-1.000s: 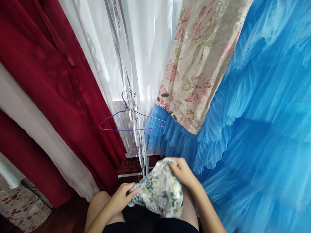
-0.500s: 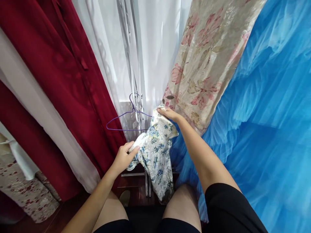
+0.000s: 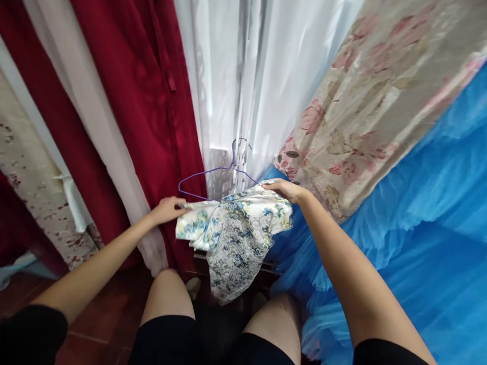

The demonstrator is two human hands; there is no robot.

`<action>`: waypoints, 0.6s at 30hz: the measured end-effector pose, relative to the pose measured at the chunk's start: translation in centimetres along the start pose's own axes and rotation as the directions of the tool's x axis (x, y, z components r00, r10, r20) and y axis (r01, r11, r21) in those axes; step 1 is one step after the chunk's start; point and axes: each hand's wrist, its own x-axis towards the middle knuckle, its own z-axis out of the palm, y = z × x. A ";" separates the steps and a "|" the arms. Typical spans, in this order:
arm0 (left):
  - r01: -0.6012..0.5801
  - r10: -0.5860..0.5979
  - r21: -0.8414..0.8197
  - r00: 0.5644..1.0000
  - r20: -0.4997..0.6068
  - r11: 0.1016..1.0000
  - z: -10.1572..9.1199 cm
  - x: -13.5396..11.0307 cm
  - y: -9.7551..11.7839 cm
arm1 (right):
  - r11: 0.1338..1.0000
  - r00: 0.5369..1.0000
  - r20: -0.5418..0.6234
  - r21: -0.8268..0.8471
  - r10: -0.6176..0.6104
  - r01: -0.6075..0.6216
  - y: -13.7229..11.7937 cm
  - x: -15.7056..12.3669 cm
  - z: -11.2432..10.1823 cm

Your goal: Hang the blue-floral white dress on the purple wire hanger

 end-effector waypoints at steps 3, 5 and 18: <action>0.080 -0.065 0.117 0.990 -0.122 0.990 -3.1 2.6 -0.5 | 1.000 1.000 0.003 0.002 0.002 -0.002 0.1 0.2 0.7; 0.147 -0.114 0.155 0.973 -0.202 0.977 -4.6 3.8 -0.2 | 1.000 0.999 0.025 0.010 -0.023 0.023 0.3 0.3 1.4; -0.030 0.157 0.472 0.960 -0.231 0.881 -7.7 2.8 -0.8 | 0.997 0.999 0.013 0.065 -0.050 0.049 0.6 0.6 2.5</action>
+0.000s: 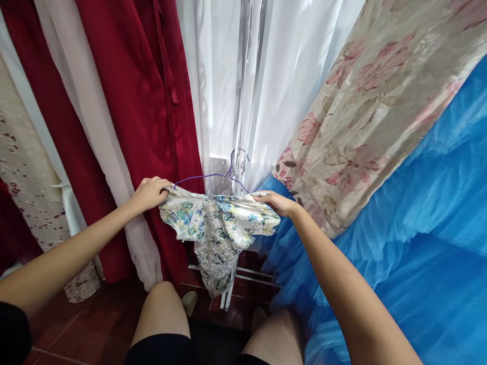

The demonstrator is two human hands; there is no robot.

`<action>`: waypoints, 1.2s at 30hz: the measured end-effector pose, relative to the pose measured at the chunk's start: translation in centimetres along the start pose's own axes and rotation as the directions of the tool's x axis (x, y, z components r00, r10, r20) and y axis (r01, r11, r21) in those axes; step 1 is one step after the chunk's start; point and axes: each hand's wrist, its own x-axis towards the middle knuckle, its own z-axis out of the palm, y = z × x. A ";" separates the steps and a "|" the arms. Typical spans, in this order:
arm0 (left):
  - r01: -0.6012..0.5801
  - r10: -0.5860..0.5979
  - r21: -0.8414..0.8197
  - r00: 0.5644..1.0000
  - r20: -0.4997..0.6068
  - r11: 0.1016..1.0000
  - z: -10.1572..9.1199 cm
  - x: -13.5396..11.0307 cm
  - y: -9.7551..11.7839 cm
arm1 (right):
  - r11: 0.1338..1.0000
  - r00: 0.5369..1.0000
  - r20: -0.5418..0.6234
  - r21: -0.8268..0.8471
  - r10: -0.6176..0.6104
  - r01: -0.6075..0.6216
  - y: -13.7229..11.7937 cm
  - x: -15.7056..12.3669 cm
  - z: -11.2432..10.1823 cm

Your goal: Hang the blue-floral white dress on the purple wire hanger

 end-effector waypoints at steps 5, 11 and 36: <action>0.002 -0.035 -0.287 0.993 -0.112 0.958 -2.2 3.3 1.0 | 0.990 0.992 -0.048 0.080 0.118 -0.114 -0.3 -0.8 0.3; 0.143 -0.248 -0.674 0.967 -0.061 0.725 0.4 7.4 4.9 | 0.956 0.972 -0.037 0.193 0.231 -0.220 -0.5 -3.0 2.9; 0.148 -0.395 -0.767 0.907 -0.146 0.624 -1.0 3.5 7.0 | 0.731 0.864 0.261 -0.460 -0.432 0.504 -5.4 -9.5 14.8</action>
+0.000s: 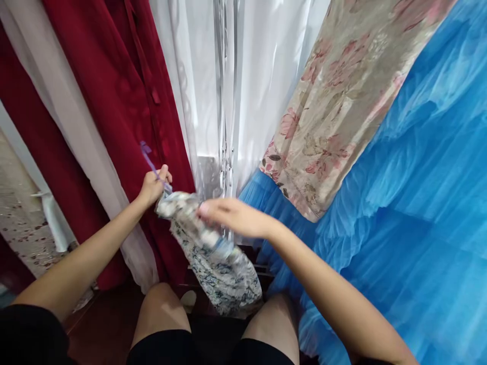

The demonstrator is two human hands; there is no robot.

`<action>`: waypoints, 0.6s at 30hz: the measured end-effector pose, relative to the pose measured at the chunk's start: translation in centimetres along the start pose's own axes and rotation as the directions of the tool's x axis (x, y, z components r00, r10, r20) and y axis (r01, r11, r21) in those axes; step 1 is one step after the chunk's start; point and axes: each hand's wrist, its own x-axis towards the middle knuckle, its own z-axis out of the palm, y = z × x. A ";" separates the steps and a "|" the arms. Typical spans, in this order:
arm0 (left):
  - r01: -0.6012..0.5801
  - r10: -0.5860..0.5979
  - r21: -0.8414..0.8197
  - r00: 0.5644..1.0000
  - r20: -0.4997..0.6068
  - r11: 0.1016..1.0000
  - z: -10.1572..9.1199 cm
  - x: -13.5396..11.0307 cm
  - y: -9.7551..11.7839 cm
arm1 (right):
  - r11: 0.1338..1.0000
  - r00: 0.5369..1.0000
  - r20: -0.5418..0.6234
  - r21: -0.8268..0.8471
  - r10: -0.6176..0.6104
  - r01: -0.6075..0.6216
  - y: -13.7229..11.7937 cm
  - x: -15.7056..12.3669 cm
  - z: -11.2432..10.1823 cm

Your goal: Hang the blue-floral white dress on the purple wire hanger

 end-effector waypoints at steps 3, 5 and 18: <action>0.074 -0.107 -0.248 0.987 -0.123 0.966 0.1 -2.2 1.0 | 0.979 0.989 0.101 -0.166 -0.105 0.121 0.7 -0.7 2.7; 0.096 -0.136 -0.422 0.988 -0.068 0.902 0.7 -3.7 3.0 | 0.966 0.990 -0.090 -0.244 -0.110 0.085 3.4 -0.4 3.2; 0.606 -0.183 -0.553 0.751 0.634 0.571 5.5 -11.3 5.7 | 0.824 0.534 -0.705 0.566 0.467 0.026 11.9 -6.7 2.8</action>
